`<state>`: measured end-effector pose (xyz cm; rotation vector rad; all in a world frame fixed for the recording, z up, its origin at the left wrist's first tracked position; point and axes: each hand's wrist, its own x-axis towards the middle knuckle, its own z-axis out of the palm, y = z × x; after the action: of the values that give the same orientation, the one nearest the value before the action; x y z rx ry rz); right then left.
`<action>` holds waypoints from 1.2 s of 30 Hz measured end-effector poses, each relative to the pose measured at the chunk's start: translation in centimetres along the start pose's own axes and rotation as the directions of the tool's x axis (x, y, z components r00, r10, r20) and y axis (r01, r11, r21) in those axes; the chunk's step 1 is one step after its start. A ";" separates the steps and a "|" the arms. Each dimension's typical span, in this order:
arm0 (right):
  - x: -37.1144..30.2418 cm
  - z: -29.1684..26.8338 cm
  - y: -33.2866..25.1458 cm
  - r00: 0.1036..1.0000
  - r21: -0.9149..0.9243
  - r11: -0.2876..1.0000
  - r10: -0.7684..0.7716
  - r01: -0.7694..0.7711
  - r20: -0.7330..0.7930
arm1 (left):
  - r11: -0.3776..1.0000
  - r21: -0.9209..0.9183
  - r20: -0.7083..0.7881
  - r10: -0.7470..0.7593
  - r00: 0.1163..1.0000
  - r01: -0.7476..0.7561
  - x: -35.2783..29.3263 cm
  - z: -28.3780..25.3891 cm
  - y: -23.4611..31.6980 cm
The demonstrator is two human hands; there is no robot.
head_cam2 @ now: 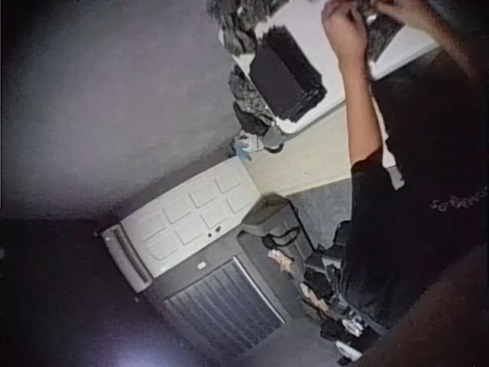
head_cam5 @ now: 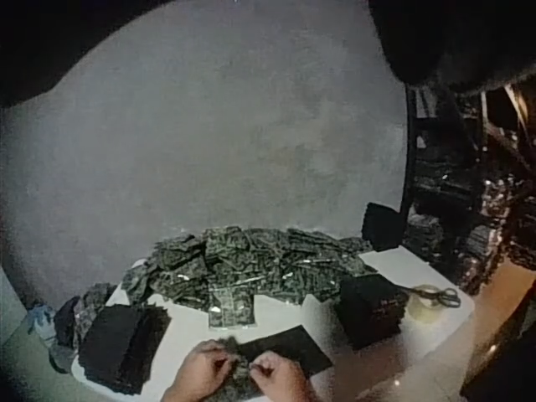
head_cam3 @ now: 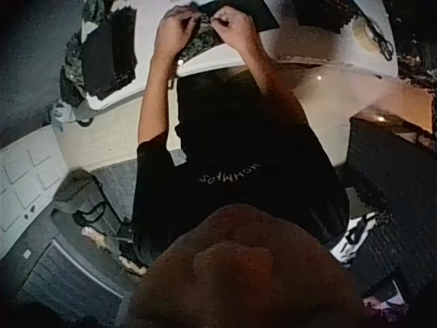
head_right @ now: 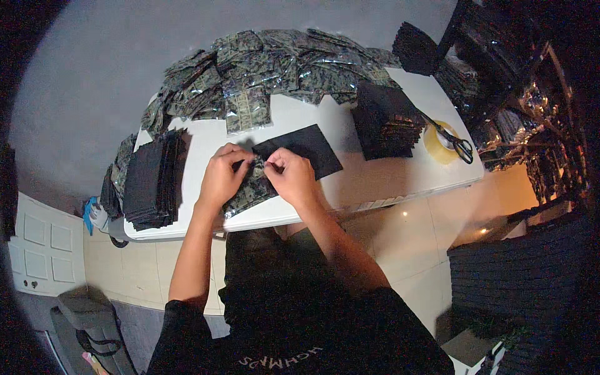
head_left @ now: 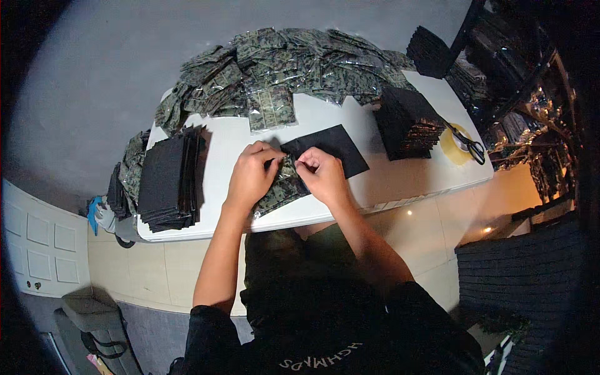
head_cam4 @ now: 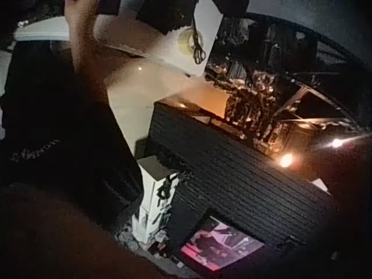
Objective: The recorder is shown manually packaging items into small black plastic mailers and sealing them with tape.
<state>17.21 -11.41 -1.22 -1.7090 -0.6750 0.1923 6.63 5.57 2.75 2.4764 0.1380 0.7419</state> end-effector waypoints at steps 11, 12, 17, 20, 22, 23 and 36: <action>-0.8 -0.3 -0.9 0.987 -0.240 0.957 -0.158 0.162 0.037 | 0.960 0.148 -0.067 -0.231 0.971 0.238 -1.4 -0.6 -2.4; -0.9 -0.2 -1.0 0.988 -0.236 0.959 -0.153 0.156 0.034 | 0.932 0.250 -0.057 -0.257 0.965 0.263 -1.9 -1.6 -2.2; -0.7 -0.1 -1.5 0.990 -0.293 0.946 -0.124 0.137 0.059 | 0.955 0.104 0.036 -0.283 0.958 0.278 -2.1 -2.6 -3.7; -0.9 0.0 -1.5 0.986 -0.298 0.940 -0.160 0.165 0.042 | 0.945 -0.025 0.022 -0.325 0.945 0.326 -2.0 -1.8 -3.2; -1.0 0.0 -1.4 0.987 -0.308 0.938 -0.157 0.158 0.030 | 0.939 -0.061 0.022 -0.338 0.941 0.339 -1.6 -1.2 -2.7; -1.1 0.0 -1.4 0.988 -0.313 0.937 -0.154 0.155 0.026 | 0.930 -0.092 0.019 -0.356 0.934 0.357 -1.4 -0.9 -2.5; -0.9 0.2 -1.7 0.992 -0.332 0.936 -0.122 0.118 0.007 | 0.873 -0.107 -0.111 -0.486 0.867 0.476 -0.5 1.6 -0.2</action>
<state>15.78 -11.54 0.09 -1.9805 -0.8347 -0.0228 7.04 4.89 1.27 2.1790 0.7380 0.6748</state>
